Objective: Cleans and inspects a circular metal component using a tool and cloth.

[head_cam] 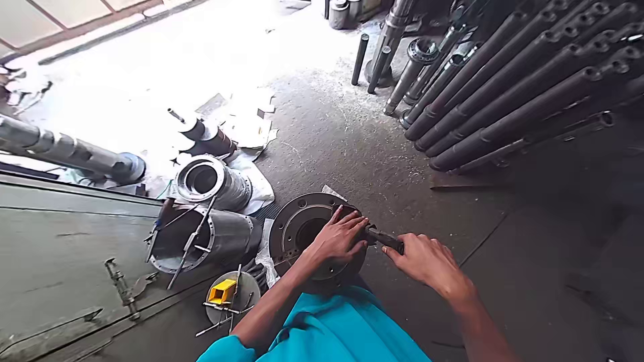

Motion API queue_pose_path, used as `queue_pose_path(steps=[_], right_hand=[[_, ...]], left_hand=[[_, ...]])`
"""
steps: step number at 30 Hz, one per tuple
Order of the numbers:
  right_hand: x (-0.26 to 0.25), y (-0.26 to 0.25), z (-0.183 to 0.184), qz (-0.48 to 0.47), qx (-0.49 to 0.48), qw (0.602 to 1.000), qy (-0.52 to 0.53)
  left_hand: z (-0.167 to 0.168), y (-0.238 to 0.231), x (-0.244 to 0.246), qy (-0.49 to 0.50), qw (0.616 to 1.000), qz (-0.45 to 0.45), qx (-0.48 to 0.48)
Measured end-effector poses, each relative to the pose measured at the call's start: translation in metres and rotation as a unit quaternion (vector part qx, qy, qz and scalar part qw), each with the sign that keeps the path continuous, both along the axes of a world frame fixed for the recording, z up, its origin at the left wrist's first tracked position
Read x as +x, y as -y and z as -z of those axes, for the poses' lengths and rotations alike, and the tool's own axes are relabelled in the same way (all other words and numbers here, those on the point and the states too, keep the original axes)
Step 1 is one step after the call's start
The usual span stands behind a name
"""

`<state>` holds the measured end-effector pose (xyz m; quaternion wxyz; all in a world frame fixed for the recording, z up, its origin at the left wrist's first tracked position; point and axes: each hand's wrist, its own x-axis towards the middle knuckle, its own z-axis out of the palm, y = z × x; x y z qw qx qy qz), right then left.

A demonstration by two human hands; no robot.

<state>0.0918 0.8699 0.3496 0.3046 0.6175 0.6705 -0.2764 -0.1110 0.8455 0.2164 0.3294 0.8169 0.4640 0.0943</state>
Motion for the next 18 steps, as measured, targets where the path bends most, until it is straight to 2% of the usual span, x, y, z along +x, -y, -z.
queue_pose_path(steps=[3, 6, 13, 18], right_hand=[[-0.003, 0.008, 0.002, 0.028, 0.003, 1.0, 0.0], [-0.007, 0.012, 0.003, 0.039, 0.009, 0.999, -0.006], [-0.04, 0.019, -0.005, 0.046, 0.053, 0.996, 0.048], [-0.052, 0.013, -0.014, 0.03, 0.038, 0.996, 0.076]], left_hand=[[0.017, -0.008, 0.005, -0.021, 0.998, -0.009, 0.058], [0.033, -0.008, 0.012, -0.001, 0.993, -0.031, 0.115], [0.033, -0.006, 0.013, 0.025, 0.99, -0.059, 0.124], [0.032, -0.006, 0.011, 0.037, 0.991, -0.054, 0.118]])
